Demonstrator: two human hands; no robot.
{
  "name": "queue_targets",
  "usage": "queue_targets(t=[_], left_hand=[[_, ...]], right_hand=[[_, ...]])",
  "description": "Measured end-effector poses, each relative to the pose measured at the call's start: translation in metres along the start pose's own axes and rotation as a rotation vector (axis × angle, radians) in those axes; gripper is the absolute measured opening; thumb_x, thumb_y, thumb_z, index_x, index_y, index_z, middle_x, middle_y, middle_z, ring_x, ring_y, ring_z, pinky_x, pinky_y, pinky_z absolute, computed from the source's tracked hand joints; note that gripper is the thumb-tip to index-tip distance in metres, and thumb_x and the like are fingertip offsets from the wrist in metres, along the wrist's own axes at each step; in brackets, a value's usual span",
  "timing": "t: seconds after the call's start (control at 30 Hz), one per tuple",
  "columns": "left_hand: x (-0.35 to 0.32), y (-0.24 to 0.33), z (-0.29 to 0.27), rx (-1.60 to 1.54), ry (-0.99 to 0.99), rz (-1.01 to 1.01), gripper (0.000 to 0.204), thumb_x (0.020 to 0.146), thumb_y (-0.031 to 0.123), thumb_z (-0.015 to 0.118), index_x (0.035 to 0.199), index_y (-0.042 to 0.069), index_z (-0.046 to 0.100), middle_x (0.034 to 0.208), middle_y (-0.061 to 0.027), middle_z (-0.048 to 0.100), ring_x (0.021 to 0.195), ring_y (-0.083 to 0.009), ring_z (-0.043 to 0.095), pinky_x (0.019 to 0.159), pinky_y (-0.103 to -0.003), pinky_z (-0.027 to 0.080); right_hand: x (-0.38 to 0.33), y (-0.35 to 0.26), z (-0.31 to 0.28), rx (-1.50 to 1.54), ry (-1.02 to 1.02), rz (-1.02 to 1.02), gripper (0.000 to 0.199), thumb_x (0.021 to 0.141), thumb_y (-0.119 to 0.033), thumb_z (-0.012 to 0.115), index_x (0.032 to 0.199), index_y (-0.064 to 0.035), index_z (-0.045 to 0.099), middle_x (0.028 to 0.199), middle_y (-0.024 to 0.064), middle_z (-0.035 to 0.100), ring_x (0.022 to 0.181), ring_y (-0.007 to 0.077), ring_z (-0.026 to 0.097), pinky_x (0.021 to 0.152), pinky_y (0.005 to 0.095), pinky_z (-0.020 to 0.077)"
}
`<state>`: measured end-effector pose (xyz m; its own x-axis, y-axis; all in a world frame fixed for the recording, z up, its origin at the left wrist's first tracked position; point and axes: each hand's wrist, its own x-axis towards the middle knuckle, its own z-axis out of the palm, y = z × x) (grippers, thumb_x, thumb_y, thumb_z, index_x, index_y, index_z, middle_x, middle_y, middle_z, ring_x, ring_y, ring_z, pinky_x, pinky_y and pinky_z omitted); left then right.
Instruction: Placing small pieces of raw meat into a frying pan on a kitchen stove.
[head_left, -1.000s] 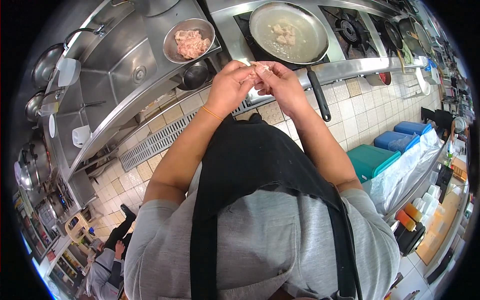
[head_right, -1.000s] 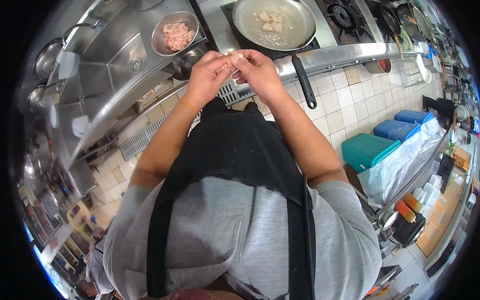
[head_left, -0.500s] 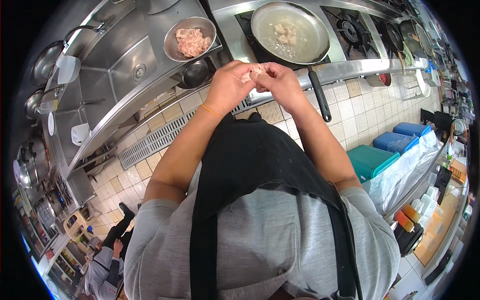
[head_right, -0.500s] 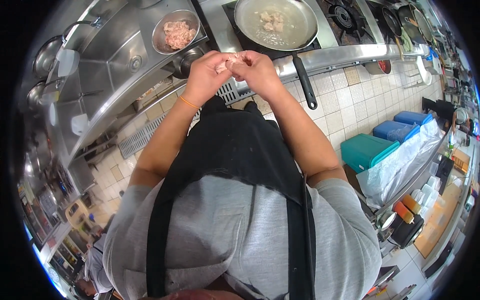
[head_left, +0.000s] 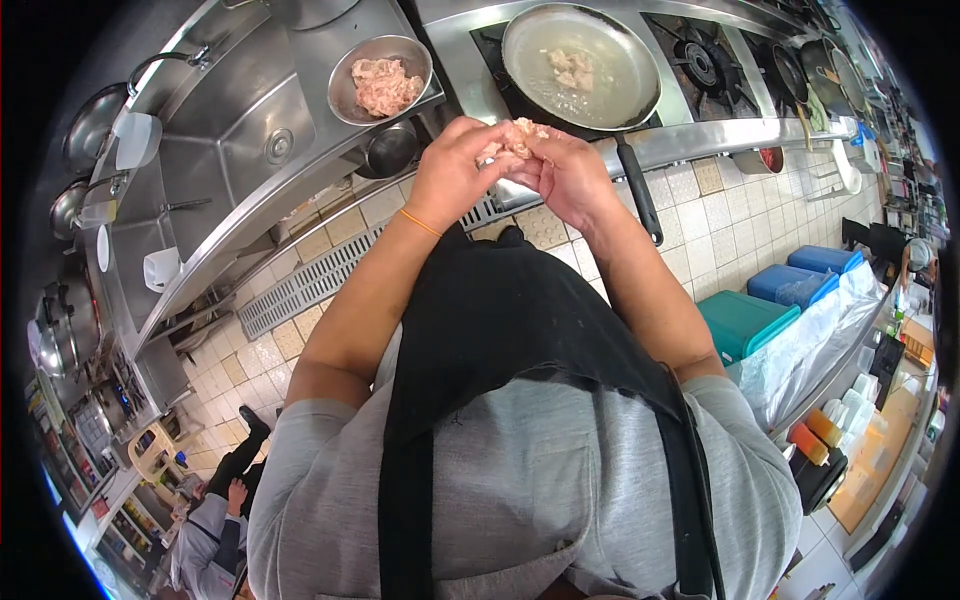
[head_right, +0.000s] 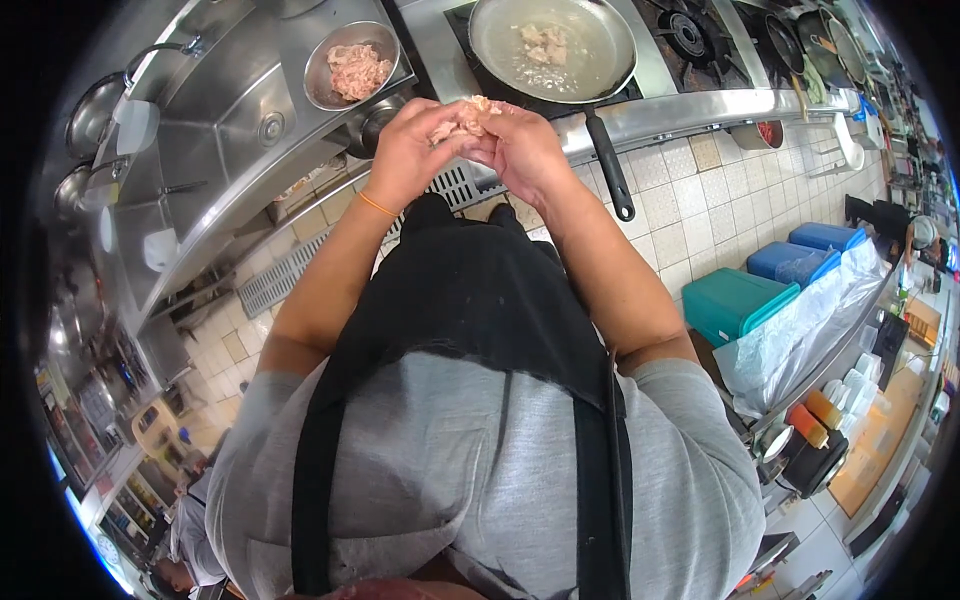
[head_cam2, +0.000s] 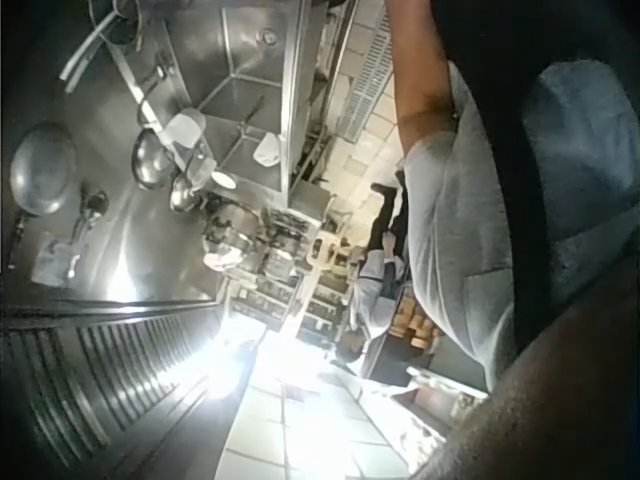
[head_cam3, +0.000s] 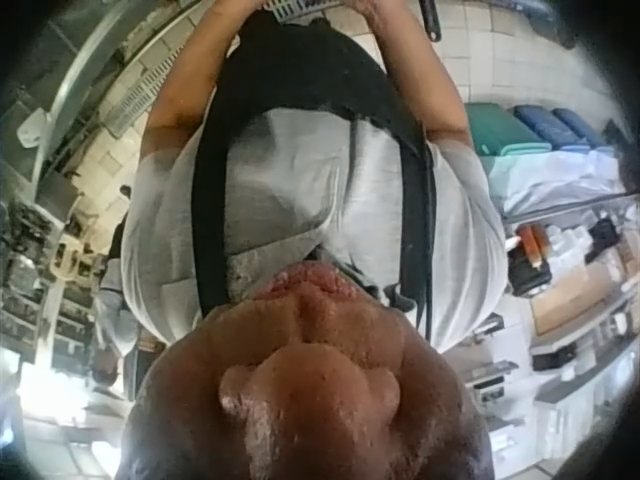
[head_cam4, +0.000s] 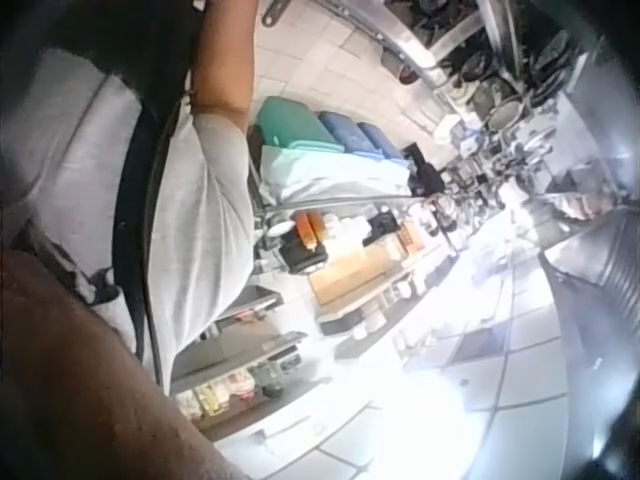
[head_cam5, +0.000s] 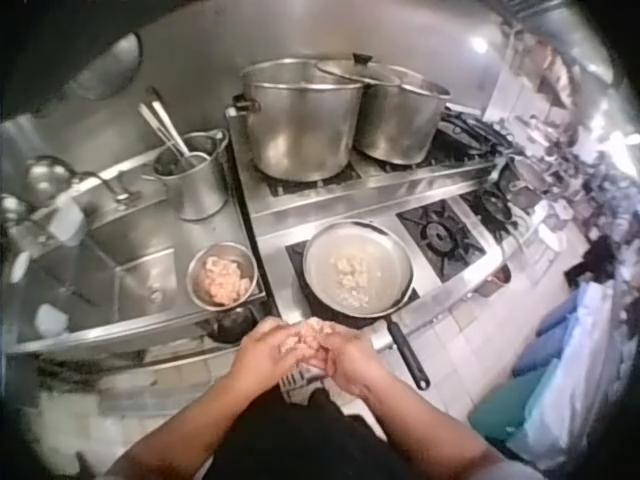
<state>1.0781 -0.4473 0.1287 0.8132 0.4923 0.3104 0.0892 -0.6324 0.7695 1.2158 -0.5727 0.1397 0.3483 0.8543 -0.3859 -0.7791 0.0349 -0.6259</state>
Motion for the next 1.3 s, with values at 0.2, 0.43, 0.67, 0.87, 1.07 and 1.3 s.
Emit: queue_targets(t=[0.2, 0.43, 0.67, 0.87, 1.07, 1.3], left_hand=[[-0.001, -0.009, -0.002, -0.031, -0.087, 0.046, 0.025, 0.087, 0.009, 0.074, 0.112, 0.007, 0.074, 0.096, -0.0102, 0.066, 0.084, -0.0228, 0.066, 0.077, -0.031, 0.054], [-0.002, -0.032, 0.0, -0.293, 0.061, -0.133, 0.019, 0.097, 0.015, 0.067, 0.11, 0.003, 0.074, 0.092, -0.0037, 0.067, 0.077, -0.0108, 0.061, 0.066, -0.025, 0.05], [-0.012, -0.04, -0.002, -0.455, 0.056, -0.446, 0.02, 0.1, 0.019, 0.064, 0.11, 0.005, 0.074, 0.09, 0.0012, 0.066, 0.076, -0.0047, 0.056, 0.064, -0.022, 0.048], [-0.011, -0.03, 0.003, -0.464, 0.018, -0.401, 0.017, 0.097, 0.014, 0.065, 0.109, 0.005, 0.074, 0.097, -0.0017, 0.066, 0.083, -0.0095, 0.062, 0.074, -0.025, 0.05], [-0.004, -0.023, 0.001, -0.392, 0.045, -0.292, 0.019, 0.091, 0.009, 0.069, 0.11, 0.005, 0.075, 0.097, -0.0063, 0.065, 0.086, -0.0145, 0.065, 0.079, -0.027, 0.051], [0.002, -0.006, 0.003, -0.295, -0.07, -0.26, 0.019, 0.093, 0.01, 0.07, 0.11, 0.002, 0.074, 0.102, -0.0036, 0.066, 0.094, -0.0118, 0.064, 0.083, -0.026, 0.051]], right_hand=[[-0.007, 0.002, -0.005, -0.4, 0.033, 0.019, 0.03, 0.102, -0.027, 0.061, 0.119, -0.0011, 0.062, 0.108, 0.0095, 0.071, 0.093, 0.0188, 0.071, 0.085, 0.0314, 0.0583], [-0.004, -0.015, -0.005, -0.332, 0.066, 0.048, 0.024, 0.101, -0.018, 0.062, 0.118, -0.0023, 0.064, 0.104, 0.0076, 0.073, 0.083, 0.0122, 0.067, 0.069, 0.0263, 0.0519], [-0.006, -0.014, -0.01, -0.282, 0.089, -0.032, 0.027, 0.097, -0.004, 0.058, 0.122, 0.0056, 0.059, 0.113, 0.015, 0.07, 0.1, 0.0238, 0.071, 0.09, 0.0357, 0.058], [-0.002, -0.01, -0.001, -0.091, 0.051, -0.124, 0.029, 0.097, -0.003, 0.061, 0.124, 0.0068, 0.057, 0.119, 0.0173, 0.067, 0.112, 0.0296, 0.068, 0.096, 0.0391, 0.0579], [-0.006, -0.009, 0.004, -0.321, 0.126, -0.179, 0.031, 0.098, -0.007, 0.063, 0.127, 0.0033, 0.06, 0.114, 0.0148, 0.07, 0.096, 0.0243, 0.073, 0.082, 0.0332, 0.0614], [-0.006, -0.006, -0.001, -0.397, 0.177, -0.151, 0.03, 0.095, -0.008, 0.068, 0.123, 0.0037, 0.065, 0.104, 0.0109, 0.072, 0.078, 0.0163, 0.07, 0.069, 0.0266, 0.0573]])
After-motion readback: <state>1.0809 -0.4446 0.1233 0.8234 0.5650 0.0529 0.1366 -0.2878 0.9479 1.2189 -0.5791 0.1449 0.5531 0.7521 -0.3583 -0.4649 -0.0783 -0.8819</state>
